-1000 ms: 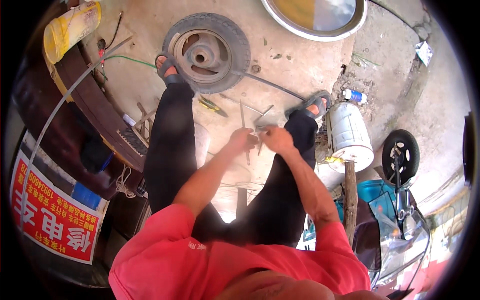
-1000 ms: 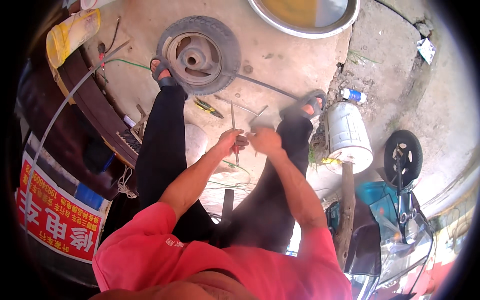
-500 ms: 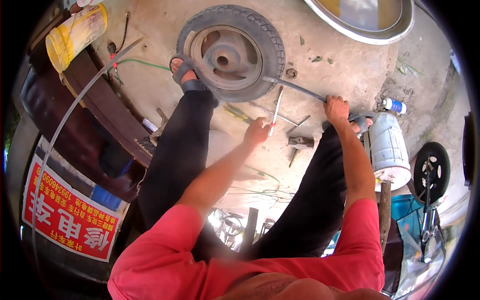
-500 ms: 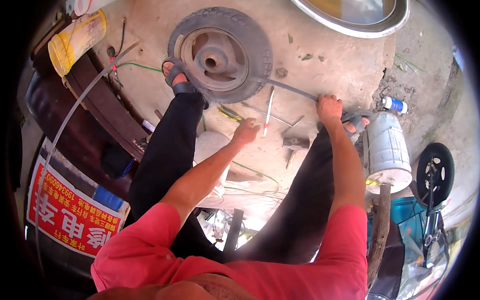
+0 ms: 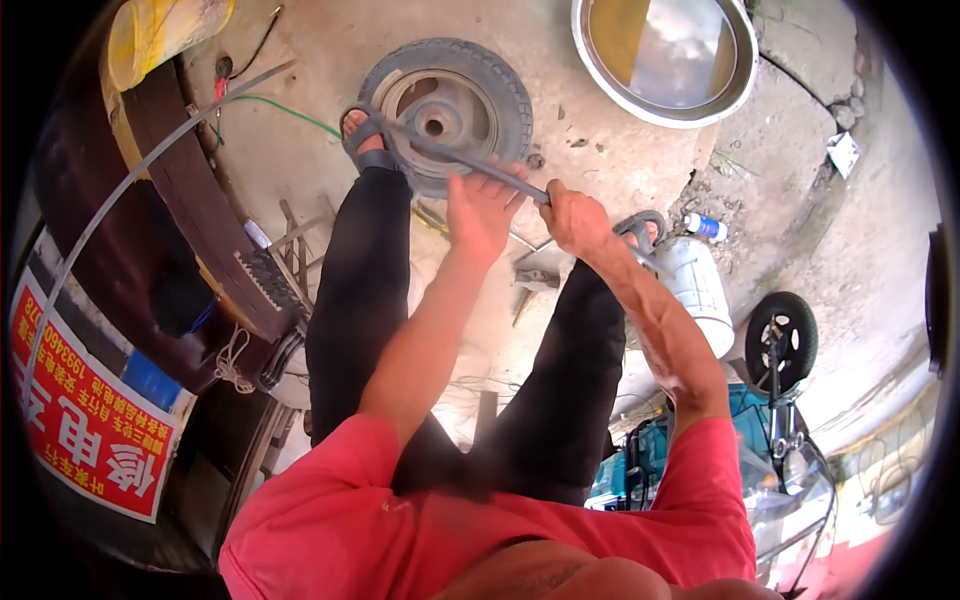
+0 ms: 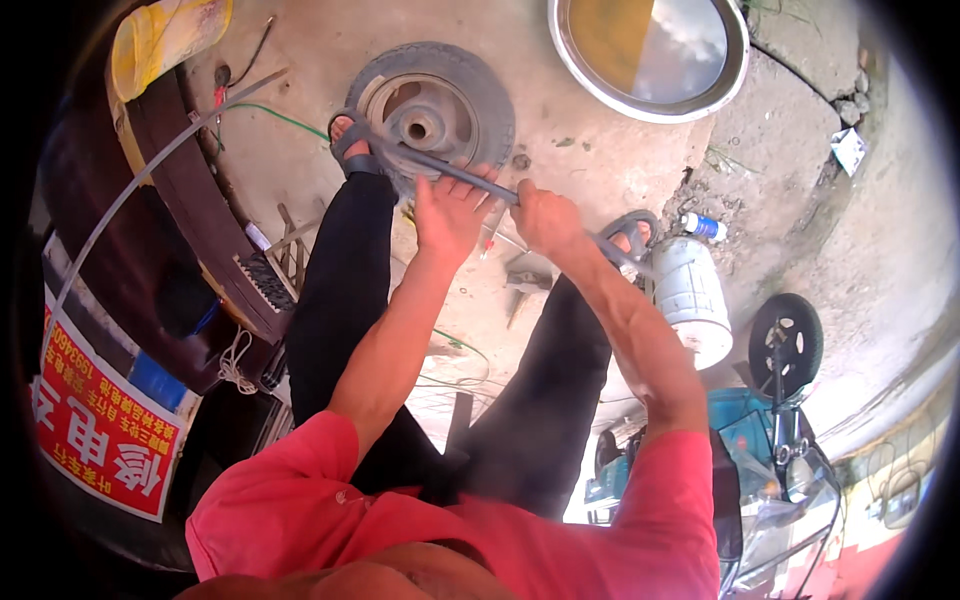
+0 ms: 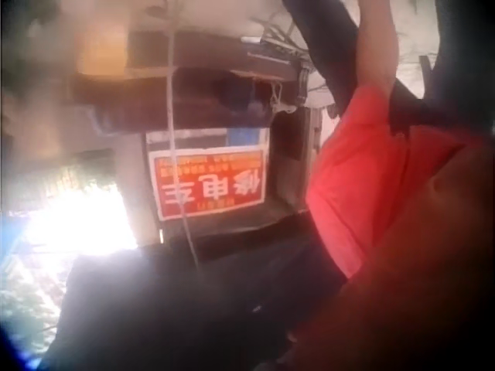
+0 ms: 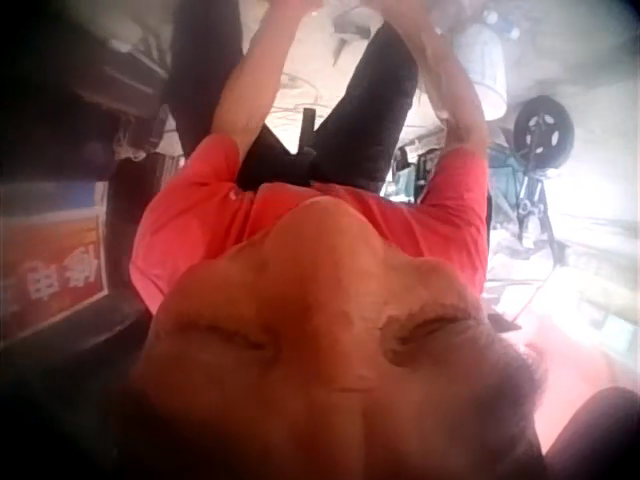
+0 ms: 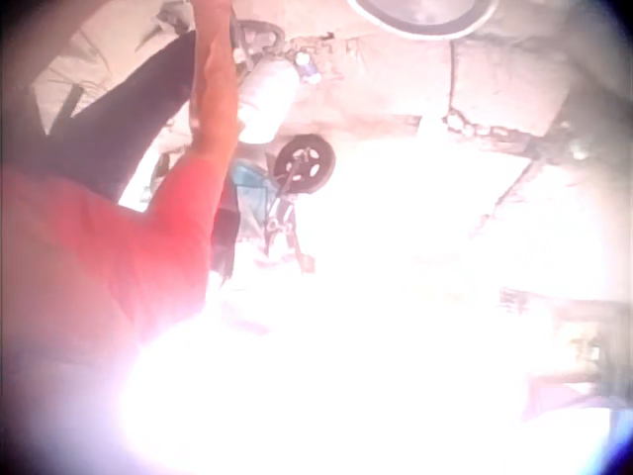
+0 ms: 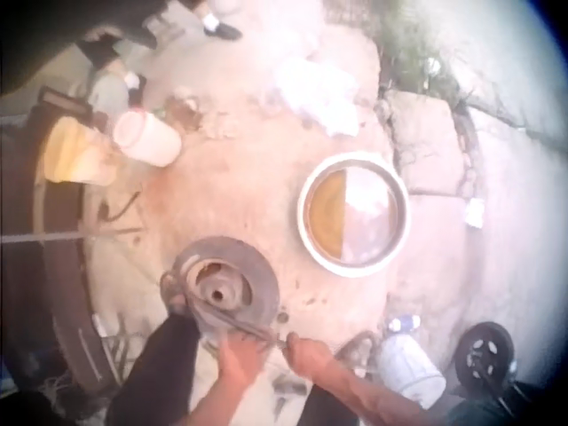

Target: The person uses a long metal pry bar to separate a tire from a wheel rim, then uses a large wooden mallet and a metal tool to strike the rim to loosen it.

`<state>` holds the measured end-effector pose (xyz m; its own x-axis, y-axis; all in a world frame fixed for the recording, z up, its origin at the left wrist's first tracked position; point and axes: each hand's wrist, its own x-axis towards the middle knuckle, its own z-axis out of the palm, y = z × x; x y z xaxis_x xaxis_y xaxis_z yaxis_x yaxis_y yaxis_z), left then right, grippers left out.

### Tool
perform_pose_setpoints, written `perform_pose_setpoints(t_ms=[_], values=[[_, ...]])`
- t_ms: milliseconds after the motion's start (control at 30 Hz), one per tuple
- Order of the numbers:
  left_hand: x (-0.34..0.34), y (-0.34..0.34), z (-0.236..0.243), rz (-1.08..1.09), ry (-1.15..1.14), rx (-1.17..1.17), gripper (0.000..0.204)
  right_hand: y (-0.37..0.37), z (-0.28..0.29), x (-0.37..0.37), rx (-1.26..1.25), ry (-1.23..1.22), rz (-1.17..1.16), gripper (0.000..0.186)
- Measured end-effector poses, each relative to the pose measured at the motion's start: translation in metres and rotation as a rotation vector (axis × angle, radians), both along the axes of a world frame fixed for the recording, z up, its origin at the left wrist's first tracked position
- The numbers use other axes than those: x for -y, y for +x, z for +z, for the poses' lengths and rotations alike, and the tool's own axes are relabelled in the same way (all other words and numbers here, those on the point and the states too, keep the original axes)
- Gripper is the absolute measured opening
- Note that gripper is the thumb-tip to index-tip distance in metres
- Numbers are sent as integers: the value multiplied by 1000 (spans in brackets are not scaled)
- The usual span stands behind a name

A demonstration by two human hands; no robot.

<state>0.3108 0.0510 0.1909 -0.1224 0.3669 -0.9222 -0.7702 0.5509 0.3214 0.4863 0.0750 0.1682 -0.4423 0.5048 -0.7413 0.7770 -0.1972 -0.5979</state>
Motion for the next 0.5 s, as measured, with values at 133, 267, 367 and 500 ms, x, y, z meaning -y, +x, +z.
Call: perform_pose_setpoints(t_ms=[133, 267, 367, 500], values=[[4, 9, 35, 193, -95, 66, 65, 0, 71, 31, -29, -121, 53, 32], [47, 2, 21, 271, -295, 126, 52, 48, 177, 76, -197, -815, -294, 44], [97, -18, -23, 277, -476, 310, 54, 83, 271, 123, -270, -1388, -828, 45], [117, -18, -40, 237, -535, 340, 53, 67, 305, 166, -210, -1459, -1243, 42]])
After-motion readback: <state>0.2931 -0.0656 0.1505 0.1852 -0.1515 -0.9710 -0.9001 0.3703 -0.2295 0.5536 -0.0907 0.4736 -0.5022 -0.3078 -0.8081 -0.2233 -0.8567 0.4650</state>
